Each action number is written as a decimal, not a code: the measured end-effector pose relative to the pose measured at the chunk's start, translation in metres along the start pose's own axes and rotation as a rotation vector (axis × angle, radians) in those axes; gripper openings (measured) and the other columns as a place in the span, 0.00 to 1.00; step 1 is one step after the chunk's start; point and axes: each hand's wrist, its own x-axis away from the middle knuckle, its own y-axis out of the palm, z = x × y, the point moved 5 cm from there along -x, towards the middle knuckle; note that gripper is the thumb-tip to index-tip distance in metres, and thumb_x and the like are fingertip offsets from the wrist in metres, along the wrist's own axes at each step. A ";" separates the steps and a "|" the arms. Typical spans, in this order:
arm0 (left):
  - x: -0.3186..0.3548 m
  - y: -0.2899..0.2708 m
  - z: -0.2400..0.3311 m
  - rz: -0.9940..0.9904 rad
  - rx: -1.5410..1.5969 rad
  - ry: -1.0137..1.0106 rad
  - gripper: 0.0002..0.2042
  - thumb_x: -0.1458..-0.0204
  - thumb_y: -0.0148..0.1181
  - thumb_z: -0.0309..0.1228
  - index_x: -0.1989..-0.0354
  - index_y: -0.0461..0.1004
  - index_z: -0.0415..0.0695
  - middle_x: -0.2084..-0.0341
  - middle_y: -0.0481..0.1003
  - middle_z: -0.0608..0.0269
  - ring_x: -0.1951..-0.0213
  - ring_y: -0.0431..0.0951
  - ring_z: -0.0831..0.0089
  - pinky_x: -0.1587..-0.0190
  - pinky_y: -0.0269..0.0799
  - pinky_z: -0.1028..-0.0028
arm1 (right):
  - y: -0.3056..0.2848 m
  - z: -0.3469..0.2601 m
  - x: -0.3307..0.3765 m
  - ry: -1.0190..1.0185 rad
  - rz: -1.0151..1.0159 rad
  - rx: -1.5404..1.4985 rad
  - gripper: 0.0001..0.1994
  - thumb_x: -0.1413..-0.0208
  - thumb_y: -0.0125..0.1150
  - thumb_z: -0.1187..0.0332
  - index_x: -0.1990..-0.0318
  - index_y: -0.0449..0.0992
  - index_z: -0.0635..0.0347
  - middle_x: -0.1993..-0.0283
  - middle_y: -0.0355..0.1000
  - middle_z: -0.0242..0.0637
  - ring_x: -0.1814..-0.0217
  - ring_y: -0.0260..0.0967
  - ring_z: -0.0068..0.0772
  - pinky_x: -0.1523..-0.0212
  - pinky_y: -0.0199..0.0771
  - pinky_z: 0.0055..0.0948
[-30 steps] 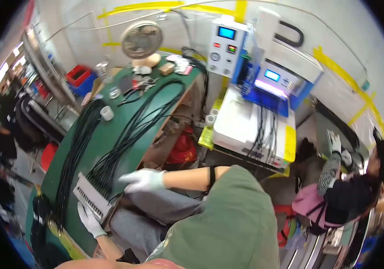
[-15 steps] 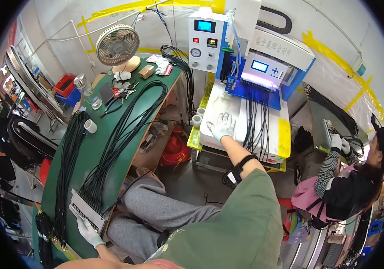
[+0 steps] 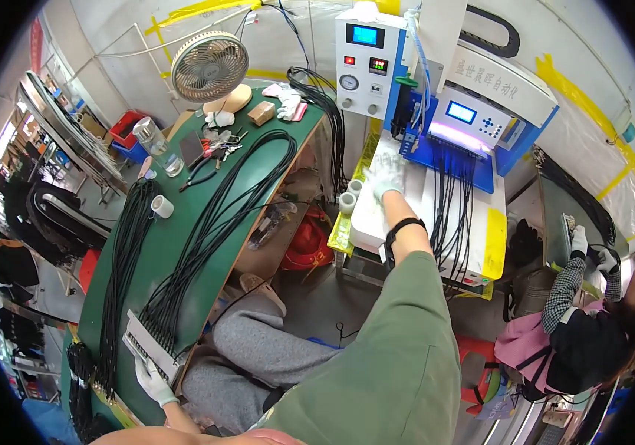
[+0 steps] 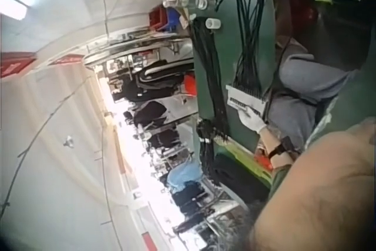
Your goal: The person places a metal fixture onto a machine, uses pliers to trim the cable ends, and then moves the fixture back to the table to insert a new set of cables into the slots.
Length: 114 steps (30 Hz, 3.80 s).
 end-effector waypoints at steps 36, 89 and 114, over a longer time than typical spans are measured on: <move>-0.006 0.014 -0.042 0.240 -0.152 0.369 0.20 0.45 0.65 0.38 0.53 0.77 0.31 0.60 0.79 0.42 0.56 0.79 0.48 0.50 0.75 0.58 | -0.028 -0.028 0.157 -0.195 -0.091 0.139 0.46 0.46 0.50 0.35 0.26 0.49 0.51 0.22 0.44 0.45 0.20 0.36 0.47 0.24 0.25 0.52; -0.008 0.012 -0.069 0.139 -0.195 0.185 0.22 0.41 0.60 0.43 0.50 0.77 0.33 0.54 0.79 0.46 0.52 0.78 0.52 0.47 0.74 0.63 | -0.170 0.172 0.131 0.070 0.331 -0.615 0.21 0.46 0.62 0.50 0.52 0.80 0.54 0.54 0.78 0.44 0.48 0.74 0.48 0.45 0.72 0.39; -0.003 0.004 -0.020 0.004 0.065 0.017 0.23 0.38 0.54 0.38 0.42 0.70 0.30 0.44 0.73 0.44 0.42 0.72 0.54 0.37 0.63 0.64 | -0.111 0.276 0.139 0.649 -0.200 -0.195 0.40 0.47 0.46 0.29 0.45 0.77 0.58 0.41 0.72 0.51 0.37 0.69 0.51 0.39 0.67 0.44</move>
